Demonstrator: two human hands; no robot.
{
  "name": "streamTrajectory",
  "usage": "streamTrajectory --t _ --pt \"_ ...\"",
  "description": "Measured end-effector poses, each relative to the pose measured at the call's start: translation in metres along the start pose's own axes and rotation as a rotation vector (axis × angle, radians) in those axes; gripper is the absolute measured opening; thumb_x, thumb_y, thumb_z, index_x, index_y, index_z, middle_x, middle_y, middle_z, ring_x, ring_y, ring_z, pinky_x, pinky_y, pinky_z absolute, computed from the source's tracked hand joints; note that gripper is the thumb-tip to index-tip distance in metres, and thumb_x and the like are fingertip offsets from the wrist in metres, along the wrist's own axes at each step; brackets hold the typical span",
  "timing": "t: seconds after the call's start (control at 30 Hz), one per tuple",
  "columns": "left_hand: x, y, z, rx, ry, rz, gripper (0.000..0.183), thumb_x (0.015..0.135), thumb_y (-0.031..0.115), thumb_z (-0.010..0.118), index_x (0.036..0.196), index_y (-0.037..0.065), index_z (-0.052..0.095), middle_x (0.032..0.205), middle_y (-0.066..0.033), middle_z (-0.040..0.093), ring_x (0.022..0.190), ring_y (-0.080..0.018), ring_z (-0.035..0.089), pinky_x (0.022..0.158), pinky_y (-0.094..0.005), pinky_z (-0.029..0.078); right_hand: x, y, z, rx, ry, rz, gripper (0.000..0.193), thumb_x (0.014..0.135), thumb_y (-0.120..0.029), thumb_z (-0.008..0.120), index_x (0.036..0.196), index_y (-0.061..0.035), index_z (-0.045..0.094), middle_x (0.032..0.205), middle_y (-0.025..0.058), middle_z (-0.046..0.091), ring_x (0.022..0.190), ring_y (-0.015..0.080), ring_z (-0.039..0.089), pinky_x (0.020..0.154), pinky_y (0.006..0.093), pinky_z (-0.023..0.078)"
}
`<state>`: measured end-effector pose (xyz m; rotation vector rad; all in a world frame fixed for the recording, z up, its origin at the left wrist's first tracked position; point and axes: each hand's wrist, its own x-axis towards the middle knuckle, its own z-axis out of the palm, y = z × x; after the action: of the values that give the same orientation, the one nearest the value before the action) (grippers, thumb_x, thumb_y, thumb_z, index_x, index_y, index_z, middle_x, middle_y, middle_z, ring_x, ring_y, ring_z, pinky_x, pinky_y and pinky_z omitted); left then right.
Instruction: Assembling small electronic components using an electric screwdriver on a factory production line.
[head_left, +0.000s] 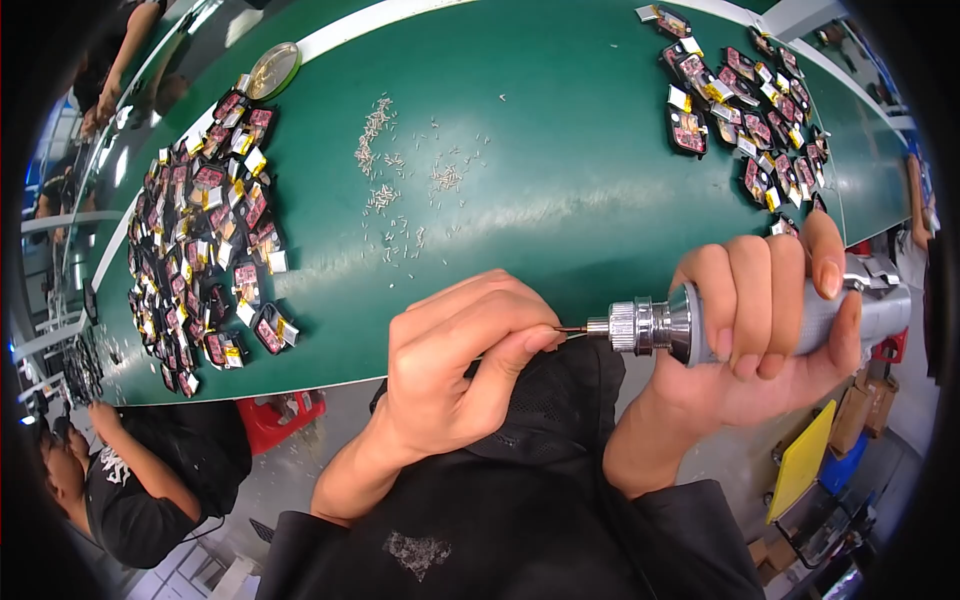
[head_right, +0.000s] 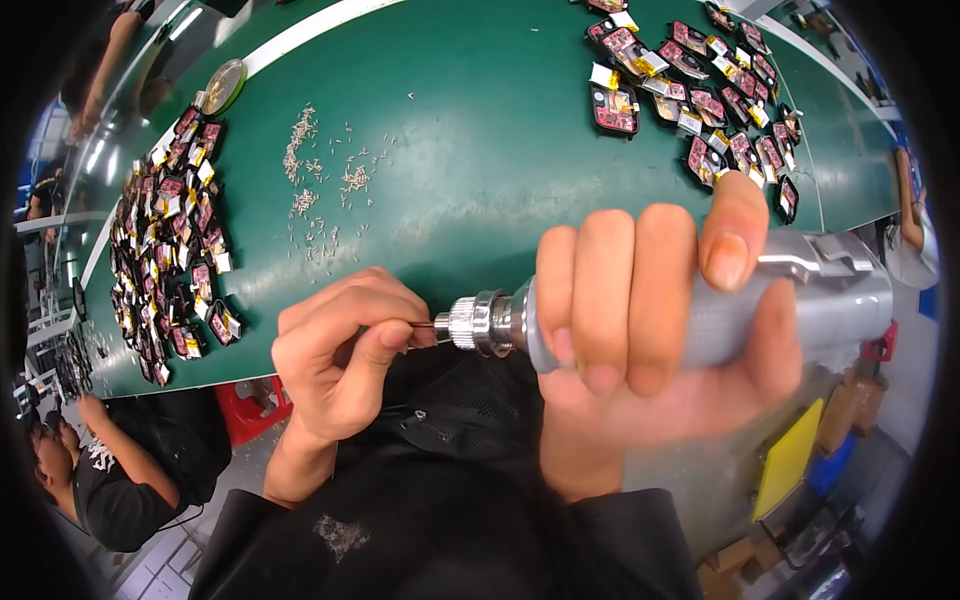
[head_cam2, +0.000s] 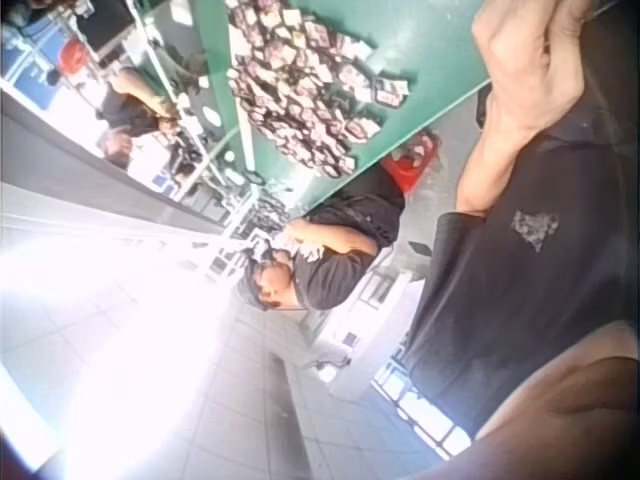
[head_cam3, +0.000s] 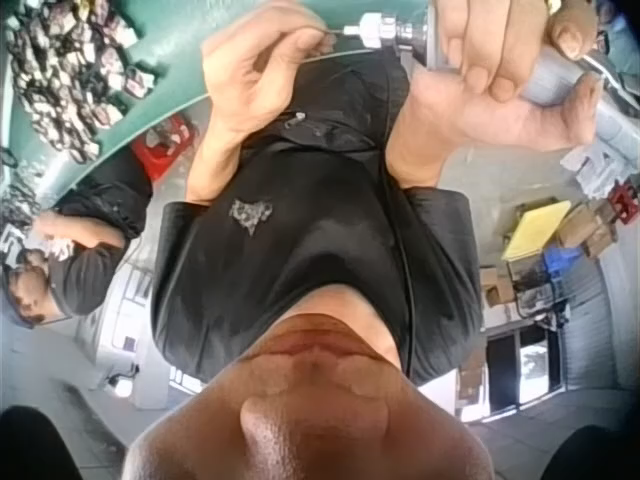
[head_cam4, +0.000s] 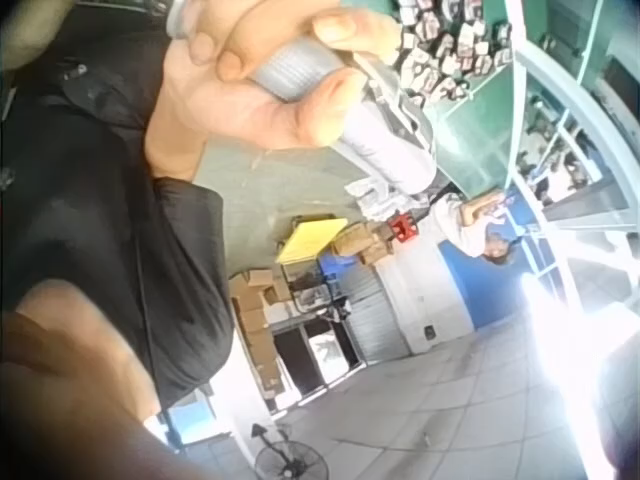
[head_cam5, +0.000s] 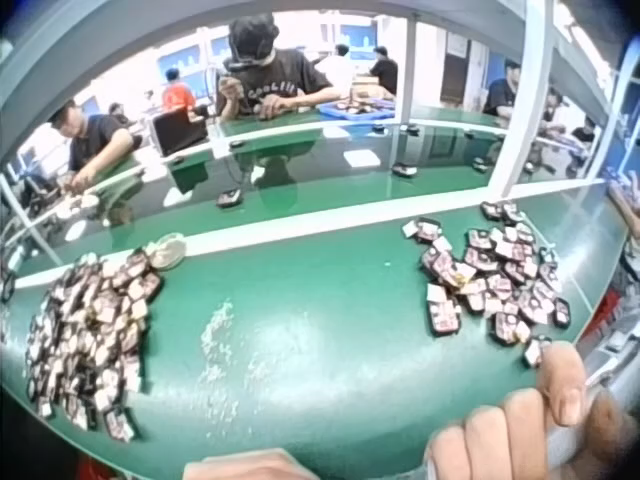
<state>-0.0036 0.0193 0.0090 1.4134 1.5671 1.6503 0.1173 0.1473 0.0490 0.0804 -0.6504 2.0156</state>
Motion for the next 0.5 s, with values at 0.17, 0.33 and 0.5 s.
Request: streamTrajectory --t 0.17,0.33,0.5 --pt "0.013 0.018 -0.005 0.102 -0.087 -0.016 0.022 0.091 0.007 0.051 0.094 -0.010 0.064 0.079 -0.0162 0.065 0.067 -0.0218 0.060 0.061 -0.0299 0.048 0.002 -0.007 -0.006 0.103 0.017 -0.025 0.019 0.094 -0.023 0.051 0.089 -0.0076 0.043 0.049 -0.0027 0.038 0.043 0.0079 0.038 0.048 0.0254 0.035" --pt "0.058 0.008 -0.063 0.653 -0.005 -0.020 0.026 0.094 0.012 0.053 0.113 -0.004 0.061 0.088 -0.0144 0.065 0.076 -0.0235 0.061 0.072 -0.0332 0.049 -0.006 -0.018 -0.041 0.040 0.195 -0.129 0.022 0.097 -0.029 0.043 0.092 -0.0076 0.043 0.049 -0.0028 0.036 0.042 0.0094 0.035 0.047 0.0263 0.034" --pt "0.179 -0.057 -0.159 1.130 0.171 -0.263 0.039 0.088 0.028 0.060 0.108 -0.006 0.056 0.100 -0.0238 0.064 0.095 -0.0389 0.062 0.081 -0.0462 0.049 -0.014 -0.007 -0.055 0.030 0.378 -0.108 0.021 0.096 -0.028 0.042 0.089 -0.0079 0.043 0.048 -0.0027 0.033 0.041 0.0090 0.031 0.046 0.0260 0.033"
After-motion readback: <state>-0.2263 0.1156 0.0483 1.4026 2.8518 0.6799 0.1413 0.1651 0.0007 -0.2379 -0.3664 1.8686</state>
